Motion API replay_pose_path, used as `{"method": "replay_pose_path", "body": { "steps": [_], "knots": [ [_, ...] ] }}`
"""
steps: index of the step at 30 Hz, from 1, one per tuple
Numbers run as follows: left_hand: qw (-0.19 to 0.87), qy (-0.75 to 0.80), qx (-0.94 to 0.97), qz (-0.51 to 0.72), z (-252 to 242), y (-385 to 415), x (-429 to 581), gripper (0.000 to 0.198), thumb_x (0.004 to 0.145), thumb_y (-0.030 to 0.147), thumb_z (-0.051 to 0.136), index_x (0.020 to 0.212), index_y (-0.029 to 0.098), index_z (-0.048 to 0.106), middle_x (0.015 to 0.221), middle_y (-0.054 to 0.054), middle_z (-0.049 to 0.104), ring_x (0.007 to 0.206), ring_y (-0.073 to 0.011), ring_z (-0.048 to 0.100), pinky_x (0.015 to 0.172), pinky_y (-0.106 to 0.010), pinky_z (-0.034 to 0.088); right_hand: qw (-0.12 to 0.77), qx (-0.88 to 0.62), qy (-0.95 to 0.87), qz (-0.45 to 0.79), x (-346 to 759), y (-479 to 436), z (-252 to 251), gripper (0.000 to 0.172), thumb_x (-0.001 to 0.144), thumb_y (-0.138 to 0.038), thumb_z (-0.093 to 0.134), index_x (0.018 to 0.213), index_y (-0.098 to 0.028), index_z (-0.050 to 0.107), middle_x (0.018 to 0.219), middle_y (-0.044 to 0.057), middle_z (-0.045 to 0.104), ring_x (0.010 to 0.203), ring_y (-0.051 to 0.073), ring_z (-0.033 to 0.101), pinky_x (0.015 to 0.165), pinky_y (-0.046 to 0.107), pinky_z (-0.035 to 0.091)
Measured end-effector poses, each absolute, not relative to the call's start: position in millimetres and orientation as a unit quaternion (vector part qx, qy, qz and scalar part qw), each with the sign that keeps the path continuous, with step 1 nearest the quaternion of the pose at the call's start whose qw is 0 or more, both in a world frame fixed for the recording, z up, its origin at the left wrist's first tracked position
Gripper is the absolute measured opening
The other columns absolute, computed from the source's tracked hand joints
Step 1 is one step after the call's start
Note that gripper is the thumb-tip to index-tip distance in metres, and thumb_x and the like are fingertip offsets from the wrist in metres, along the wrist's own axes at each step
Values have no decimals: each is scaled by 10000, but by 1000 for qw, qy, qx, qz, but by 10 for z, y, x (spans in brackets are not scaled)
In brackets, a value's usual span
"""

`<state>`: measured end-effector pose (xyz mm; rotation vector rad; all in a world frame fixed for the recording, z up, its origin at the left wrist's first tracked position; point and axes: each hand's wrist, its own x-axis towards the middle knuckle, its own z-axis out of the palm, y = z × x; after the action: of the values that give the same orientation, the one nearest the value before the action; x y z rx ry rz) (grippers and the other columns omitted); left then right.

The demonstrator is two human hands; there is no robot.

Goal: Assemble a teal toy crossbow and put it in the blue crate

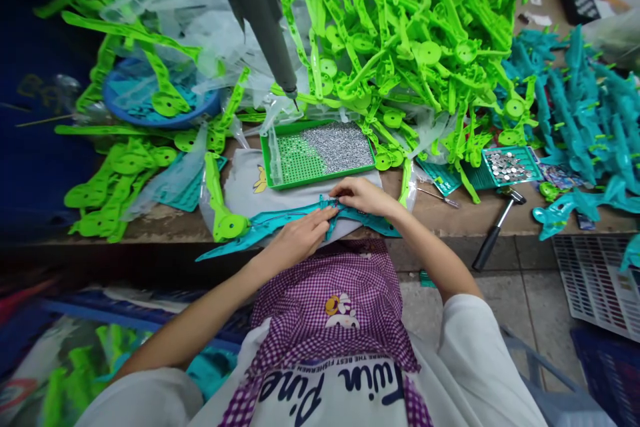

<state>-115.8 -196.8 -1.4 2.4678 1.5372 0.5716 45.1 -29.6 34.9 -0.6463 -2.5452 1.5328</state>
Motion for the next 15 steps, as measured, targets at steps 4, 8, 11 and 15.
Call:
{"method": "replay_pose_path", "body": {
  "steps": [4,8,11,15],
  "knots": [
    [102,529,816,209,-21,-1971,-1156,229,954,110,391,989,168,610,1409,-145,565,1309,-256,547,1063,-461,512,83,-216,-857,461,512,-370,367,155,909,-227,582,1001,-171,693,994,69,720,902,165,643,829,313,496],
    [127,553,786,247,40,-1942,-1194,166,948,165,446,879,180,597,1536,-149,409,1446,-308,357,1106,-530,440,86,-207,-846,484,544,-408,378,167,925,-287,569,961,-177,689,954,58,713,892,164,635,819,308,486],
    [171,537,793,233,99,-1884,-1241,178,947,177,443,827,191,574,1557,-114,395,1509,-320,201,1167,-617,284,84,-212,-818,528,539,-422,364,167,915,-314,576,941,-178,670,915,44,702,851,156,629,800,303,481],
    [220,535,787,213,130,-1835,-1268,215,956,193,412,810,201,569,1405,-96,582,1503,-325,221,1150,-689,173,112,-262,-772,568,501,-437,317,179,881,-326,610,962,-166,603,806,8,649,717,131,588,673,265,460]
  ]
}}
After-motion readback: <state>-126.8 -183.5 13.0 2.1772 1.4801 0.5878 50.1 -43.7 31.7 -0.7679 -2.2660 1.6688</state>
